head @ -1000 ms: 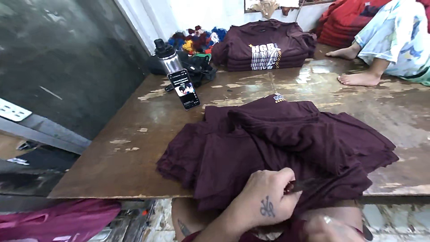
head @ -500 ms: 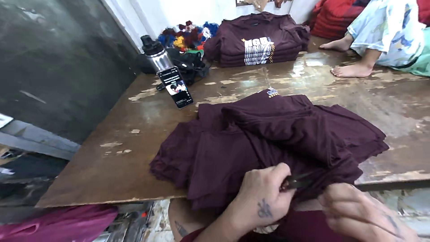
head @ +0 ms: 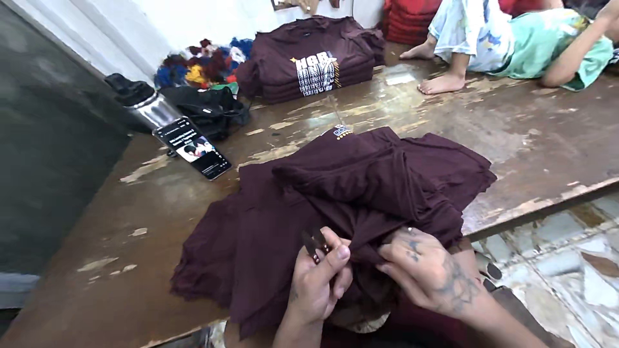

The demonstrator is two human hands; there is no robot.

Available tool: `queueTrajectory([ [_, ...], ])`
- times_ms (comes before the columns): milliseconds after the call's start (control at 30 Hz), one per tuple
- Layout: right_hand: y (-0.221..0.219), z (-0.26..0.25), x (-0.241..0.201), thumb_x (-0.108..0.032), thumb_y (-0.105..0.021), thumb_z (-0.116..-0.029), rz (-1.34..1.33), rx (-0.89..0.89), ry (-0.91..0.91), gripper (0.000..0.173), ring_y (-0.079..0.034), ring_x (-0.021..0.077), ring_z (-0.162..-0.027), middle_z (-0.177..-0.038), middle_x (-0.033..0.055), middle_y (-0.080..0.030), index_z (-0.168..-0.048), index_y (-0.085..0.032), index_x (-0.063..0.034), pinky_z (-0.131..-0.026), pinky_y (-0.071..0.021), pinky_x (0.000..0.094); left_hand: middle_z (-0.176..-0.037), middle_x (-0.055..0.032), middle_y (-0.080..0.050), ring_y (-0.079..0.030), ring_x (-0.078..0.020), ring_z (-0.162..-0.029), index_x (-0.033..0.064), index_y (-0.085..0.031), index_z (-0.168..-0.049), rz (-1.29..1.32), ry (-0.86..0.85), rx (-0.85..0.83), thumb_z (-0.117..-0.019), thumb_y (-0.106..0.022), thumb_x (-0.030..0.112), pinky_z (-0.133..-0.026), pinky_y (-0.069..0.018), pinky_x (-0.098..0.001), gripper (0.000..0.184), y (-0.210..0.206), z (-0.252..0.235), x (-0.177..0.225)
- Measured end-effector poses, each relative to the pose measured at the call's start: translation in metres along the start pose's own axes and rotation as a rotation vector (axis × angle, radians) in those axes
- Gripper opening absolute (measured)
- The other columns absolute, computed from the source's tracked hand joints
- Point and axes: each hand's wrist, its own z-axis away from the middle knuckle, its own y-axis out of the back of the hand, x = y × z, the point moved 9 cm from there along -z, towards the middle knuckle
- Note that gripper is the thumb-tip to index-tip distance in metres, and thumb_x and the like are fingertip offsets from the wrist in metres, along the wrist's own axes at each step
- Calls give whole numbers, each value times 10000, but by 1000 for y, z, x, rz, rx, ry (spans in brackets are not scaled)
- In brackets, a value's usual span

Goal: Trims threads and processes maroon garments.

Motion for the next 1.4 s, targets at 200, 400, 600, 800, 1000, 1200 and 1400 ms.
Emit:
queueTrajectory([
  [200, 22, 25, 18, -306, -388, -1107, -303, -86, -33, 354, -696, 188, -1099, -989, 124, -734, -962, -586, -51, -1086, -465, 363, -696, 127, -603, -536, 63, -474, 207, -624, -923, -48, 38, -40, -982, -669, 274, -416, -470, -117, 100, 0, -1, -3],
  [400, 4, 2, 1, -488, -512, -1039, 11, 64, -57, 448, -637, 163, -669, -741, 54, -655, -1020, -649, -62, -659, -538, 298, -679, 131, -588, -531, 61, -465, 207, -641, -919, -100, 39, -50, -970, -683, 266, -411, -478, -127, 88, -4, -1, -2],
  [600, 8, 21, 3, -245, -469, -1092, -152, -53, -21, 234, -674, 62, -980, -929, 51, -675, -974, -593, -85, -907, -542, 181, -634, 131, -553, -544, 40, -461, 218, -593, -903, -116, 87, -96, -987, -660, 291, -422, -491, -147, 130, -1, 7, -1],
  [800, 6, 20, 7, -550, -446, -1052, -74, -44, -120, 473, -613, 42, -746, -816, 32, -608, -1044, -578, -96, -670, -517, 168, -636, 129, -547, -534, 43, -464, 204, -568, -880, -97, 82, -95, -1001, -620, 223, -424, -481, -142, 133, -3, 4, 0],
  [1000, 9, 8, -4, -201, -499, -1051, -77, -62, -5, 260, -708, 194, -918, -895, 119, -706, -910, -650, -42, -875, -569, 269, -651, 153, -579, -550, 43, -460, 251, -608, -921, -168, 132, -88, -995, -639, 313, -421, -501, -152, 102, 1, 5, -1],
  [1200, 15, 25, -10, -203, -505, -1043, -186, -32, 44, 218, -668, 205, -978, -842, 75, -622, -892, -601, -78, -1081, -488, 380, -789, -58, -652, -618, -148, -618, 39, -636, -1034, -1431, -277, -215, -960, -591, 249, -514, -494, -319, 227, -21, 2, 38],
  [1400, 14, 28, -13, -189, -570, -988, -163, 46, 39, 138, -641, 179, -895, -802, 46, -575, -885, -603, -103, -1061, -490, 385, -824, -66, -663, -620, -256, -672, 149, -742, -1129, -1782, -564, -509, -977, -498, 233, -521, -446, -376, 299, -67, 19, 66],
])
